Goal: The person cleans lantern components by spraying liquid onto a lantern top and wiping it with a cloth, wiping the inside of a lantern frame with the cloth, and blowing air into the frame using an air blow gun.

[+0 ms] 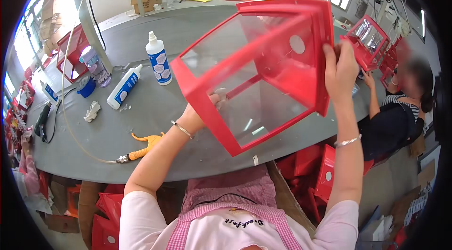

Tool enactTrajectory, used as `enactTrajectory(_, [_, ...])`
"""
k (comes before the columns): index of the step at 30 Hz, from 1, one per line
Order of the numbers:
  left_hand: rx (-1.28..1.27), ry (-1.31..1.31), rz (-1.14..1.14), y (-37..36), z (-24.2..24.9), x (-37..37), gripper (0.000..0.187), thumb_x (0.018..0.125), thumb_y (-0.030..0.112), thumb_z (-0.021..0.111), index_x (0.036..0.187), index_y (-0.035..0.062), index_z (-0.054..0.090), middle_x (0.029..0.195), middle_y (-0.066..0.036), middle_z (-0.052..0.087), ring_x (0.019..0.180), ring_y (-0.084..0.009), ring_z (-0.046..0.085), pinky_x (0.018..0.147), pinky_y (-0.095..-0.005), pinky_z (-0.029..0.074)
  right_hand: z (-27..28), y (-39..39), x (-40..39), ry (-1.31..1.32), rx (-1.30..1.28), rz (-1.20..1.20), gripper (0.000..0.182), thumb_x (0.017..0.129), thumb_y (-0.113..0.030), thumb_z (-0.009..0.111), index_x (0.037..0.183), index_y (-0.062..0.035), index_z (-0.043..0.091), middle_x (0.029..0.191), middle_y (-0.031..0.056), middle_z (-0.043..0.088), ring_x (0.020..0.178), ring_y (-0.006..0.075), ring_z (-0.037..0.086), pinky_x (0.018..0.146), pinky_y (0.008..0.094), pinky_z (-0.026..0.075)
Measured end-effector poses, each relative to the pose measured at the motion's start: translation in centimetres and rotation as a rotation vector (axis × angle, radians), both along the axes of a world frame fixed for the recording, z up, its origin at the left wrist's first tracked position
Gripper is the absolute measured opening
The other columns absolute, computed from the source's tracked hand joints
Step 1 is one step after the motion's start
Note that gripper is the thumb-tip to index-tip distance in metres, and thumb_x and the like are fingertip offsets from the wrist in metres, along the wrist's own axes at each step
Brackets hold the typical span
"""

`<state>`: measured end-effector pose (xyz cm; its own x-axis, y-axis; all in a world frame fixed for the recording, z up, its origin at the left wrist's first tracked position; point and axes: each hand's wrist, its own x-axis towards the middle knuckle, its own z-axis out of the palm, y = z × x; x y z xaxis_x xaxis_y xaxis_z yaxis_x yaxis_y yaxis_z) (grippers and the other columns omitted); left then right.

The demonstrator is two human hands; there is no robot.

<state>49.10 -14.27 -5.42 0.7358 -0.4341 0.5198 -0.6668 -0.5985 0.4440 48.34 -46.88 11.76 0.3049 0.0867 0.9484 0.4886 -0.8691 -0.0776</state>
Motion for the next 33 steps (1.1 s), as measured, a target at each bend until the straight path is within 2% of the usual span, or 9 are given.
enactTrajectory(4, [0.019,-0.027,0.047,-0.2,-4.7,0.8,0.025,0.077,0.008,0.064,0.102,0.0029,0.064,0.096,-0.017,0.061,0.082,-0.0351,0.062,0.077,-0.0431,0.052,-6.4,-2.4,-0.7,0.062,0.114,0.004,0.02,0.097,-0.015,0.061,0.091,0.0023,0.052,0.078,0.0159,0.054,0.069,0.0292,0.053,0.066,0.0362,0.044])
enactTrajectory(5, [0.024,-0.026,0.049,-0.4,-5.8,1.2,0.026,0.077,0.01,0.065,0.102,0.0012,0.062,0.099,-0.016,0.062,0.084,-0.0354,0.061,0.078,-0.0431,0.052,-7.8,-3.5,-1.1,0.121,0.19,0.034,0.018,0.097,-0.015,0.06,0.096,0.0009,0.052,0.082,0.0171,0.056,0.073,0.0339,0.056,0.067,0.0381,0.045])
enactTrajectory(10, [0.357,-0.046,0.16,-4.3,-2.8,1.2,0.04,0.077,0.0,0.057,0.115,0.0096,0.065,0.097,-0.017,0.059,0.093,-0.0356,0.06,0.082,-0.0444,0.051,-13.2,-5.9,-2.1,0.175,0.344,0.099,0.016,0.1,-0.015,0.054,0.106,-0.0004,0.051,0.089,0.019,0.056,0.081,0.0389,0.058,0.072,0.0404,0.046])
enactTrajectory(20, [0.138,-0.172,0.04,-17.8,-4.4,13.3,0.025,0.08,0.012,0.063,0.105,0.0071,0.067,0.093,-0.017,0.066,0.091,-0.0369,0.064,0.076,-0.0461,0.054,-13.6,-6.2,-2.1,0.237,0.339,0.037,0.02,0.104,-0.018,0.047,0.113,-0.0004,0.049,0.094,0.019,0.058,0.086,0.0372,0.059,0.079,0.0398,0.047])
enactTrajectory(22, [0.181,-0.185,0.046,-19.0,-4.6,11.6,0.026,0.081,0.013,0.063,0.105,0.0069,0.067,0.091,-0.017,0.067,0.09,-0.0367,0.065,0.075,-0.0462,0.054,-13.7,-6.1,-2.0,0.204,0.341,0.058,0.017,0.102,-0.015,0.05,0.108,-0.0003,0.049,0.093,0.021,0.056,0.083,0.0431,0.056,0.075,0.0424,0.047])
enactTrajectory(25, [-0.032,-0.025,-0.206,-18.2,-3.8,6.0,0.023,0.081,0.011,0.063,0.104,0.007,0.069,0.085,-0.016,0.067,0.085,-0.0371,0.066,0.07,-0.0467,0.055,-13.8,-6.4,-2.1,0.238,0.334,0.049,0.019,0.104,-0.019,0.047,0.111,-0.0017,0.049,0.094,0.02,0.057,0.085,0.039,0.059,0.077,0.0405,0.047])
enactTrajectory(27, [0.092,0.172,-0.456,-16.9,-1.8,1.7,0.029,0.072,0.005,0.065,0.101,0.0072,0.071,0.101,-0.013,0.067,0.096,-0.0306,0.065,0.082,-0.0418,0.052,-13.8,-6.4,-2.2,0.256,0.327,0.052,0.02,0.105,-0.021,0.046,0.112,-0.0024,0.048,0.095,0.0196,0.058,0.086,0.037,0.06,0.078,0.0396,0.047])
enactTrajectory(31, [0.179,0.154,-0.506,-9.8,-1.0,-3.2,0.025,0.077,0.008,0.065,0.101,0.0038,0.07,0.103,-0.014,0.067,0.097,-0.0295,0.065,0.085,-0.0396,0.051,-13.8,-6.6,-2.4,0.272,0.321,0.041,0.021,0.105,-0.022,0.046,0.113,-0.0026,0.048,0.094,0.0192,0.059,0.085,0.0369,0.06,0.078,0.0392,0.048])
enactTrajectory(33, [0.082,0.282,-0.325,-6.4,-0.2,-4.8,0.023,0.079,0.011,0.067,0.1,0.0037,0.071,0.104,-0.014,0.067,0.098,-0.0309,0.065,0.085,-0.0391,0.051,-13.8,-6.5,-2.2,0.258,0.337,0.048,0.021,0.105,-0.022,0.046,0.113,-0.0028,0.048,0.094,0.0187,0.059,0.085,0.0366,0.061,0.078,0.039,0.048])
